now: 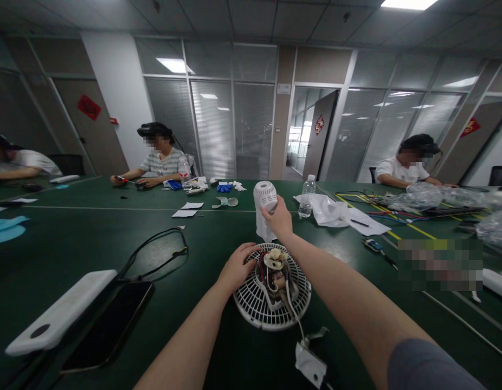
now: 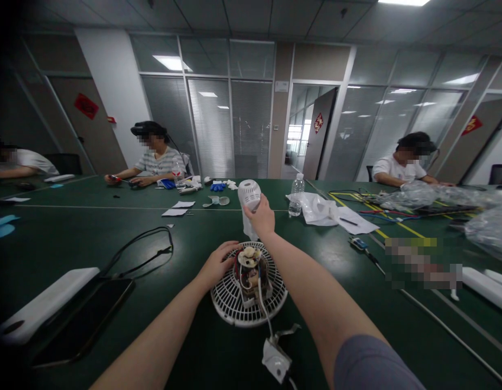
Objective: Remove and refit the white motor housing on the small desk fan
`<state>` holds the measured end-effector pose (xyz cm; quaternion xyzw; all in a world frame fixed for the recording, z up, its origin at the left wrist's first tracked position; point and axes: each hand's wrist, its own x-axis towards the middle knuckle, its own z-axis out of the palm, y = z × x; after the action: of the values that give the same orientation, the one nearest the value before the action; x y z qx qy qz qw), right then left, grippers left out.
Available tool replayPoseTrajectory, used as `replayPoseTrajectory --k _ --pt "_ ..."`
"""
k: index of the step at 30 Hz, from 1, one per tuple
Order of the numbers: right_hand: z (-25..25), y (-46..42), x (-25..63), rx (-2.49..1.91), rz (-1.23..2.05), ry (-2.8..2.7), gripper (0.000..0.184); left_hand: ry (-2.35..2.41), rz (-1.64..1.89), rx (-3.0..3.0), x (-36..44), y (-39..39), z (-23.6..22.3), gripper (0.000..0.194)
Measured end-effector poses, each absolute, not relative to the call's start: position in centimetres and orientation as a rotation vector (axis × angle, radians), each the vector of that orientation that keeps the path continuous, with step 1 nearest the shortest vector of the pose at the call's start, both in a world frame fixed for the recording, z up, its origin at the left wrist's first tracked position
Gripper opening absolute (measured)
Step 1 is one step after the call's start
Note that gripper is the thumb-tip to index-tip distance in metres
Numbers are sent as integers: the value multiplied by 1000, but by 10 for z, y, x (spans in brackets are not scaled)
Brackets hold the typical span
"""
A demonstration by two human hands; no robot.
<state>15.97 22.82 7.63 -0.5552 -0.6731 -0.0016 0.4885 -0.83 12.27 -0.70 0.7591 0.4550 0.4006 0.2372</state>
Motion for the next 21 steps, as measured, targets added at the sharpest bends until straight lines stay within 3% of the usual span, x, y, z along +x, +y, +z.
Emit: replayPoseTrajectory --k 12,19,21 --pt "96 213 171 -1218 60 -1414 62 1265 1090 2066 -9 121 -7 37" --pt "94 99 196 -1089 179 -1404 45 1294 1078 2034 -8 118 -1 39" --pt "83 60 204 -1127 202 -1543 47 1294 1074 2021 -7 118 -1 39"
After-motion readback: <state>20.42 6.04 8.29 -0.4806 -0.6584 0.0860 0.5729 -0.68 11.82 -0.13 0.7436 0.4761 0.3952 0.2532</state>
